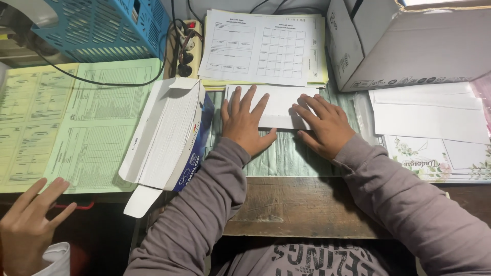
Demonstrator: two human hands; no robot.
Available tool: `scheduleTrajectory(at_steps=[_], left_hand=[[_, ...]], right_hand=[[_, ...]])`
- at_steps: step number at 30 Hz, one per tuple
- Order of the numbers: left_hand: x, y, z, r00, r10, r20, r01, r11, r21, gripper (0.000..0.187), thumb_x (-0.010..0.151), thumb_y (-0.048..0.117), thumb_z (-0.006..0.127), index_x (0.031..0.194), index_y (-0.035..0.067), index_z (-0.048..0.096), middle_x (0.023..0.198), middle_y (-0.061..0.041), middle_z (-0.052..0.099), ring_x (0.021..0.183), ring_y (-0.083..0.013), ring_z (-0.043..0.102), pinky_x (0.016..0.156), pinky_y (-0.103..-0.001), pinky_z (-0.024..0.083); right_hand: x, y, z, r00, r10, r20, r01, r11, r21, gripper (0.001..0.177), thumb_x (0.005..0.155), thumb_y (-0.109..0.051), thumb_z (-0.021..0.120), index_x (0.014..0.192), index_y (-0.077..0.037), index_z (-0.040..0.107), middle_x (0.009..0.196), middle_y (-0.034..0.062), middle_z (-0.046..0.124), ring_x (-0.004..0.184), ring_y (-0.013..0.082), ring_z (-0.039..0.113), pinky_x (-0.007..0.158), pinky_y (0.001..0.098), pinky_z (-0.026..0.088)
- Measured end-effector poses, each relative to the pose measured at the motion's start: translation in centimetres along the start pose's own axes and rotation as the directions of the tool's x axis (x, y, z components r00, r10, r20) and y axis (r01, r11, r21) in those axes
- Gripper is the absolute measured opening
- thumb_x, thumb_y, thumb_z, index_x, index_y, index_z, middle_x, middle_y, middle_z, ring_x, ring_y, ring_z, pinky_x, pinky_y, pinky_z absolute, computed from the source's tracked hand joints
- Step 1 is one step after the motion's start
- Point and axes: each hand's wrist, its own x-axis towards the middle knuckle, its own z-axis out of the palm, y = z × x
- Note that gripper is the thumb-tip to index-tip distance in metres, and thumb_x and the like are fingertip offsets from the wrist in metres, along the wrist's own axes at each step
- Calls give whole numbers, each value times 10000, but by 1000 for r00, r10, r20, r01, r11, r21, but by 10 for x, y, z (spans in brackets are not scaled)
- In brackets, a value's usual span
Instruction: Folding printed documents and inserting them into envelopes at a desk.
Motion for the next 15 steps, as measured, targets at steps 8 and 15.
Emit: scheduleTrajectory(at_steps=[8,15], left_hand=[[6,-5,9,997,-62,49,59,997,51,726,704,403,532,1356,147,342,1414,-153,247,1313,-388,208,991,-613,181],[9,-2,10,1000,-8,-8,9,990,141,743,657,380,510,1337,132,341,1412,-156,253,1319,-373,202,983,-620,171]], right_hand=[[16,-1,10,999,-45,-3,44,989,-138,652,759,-264,386,1397,-234,257,1429,86,260,1325,317,243,1005,580,225],[21,-3,15,986,-84,-145,48,972,-231,673,723,-442,441,1331,-169,350,1375,105,353,1295,327,314,974,579,253]])
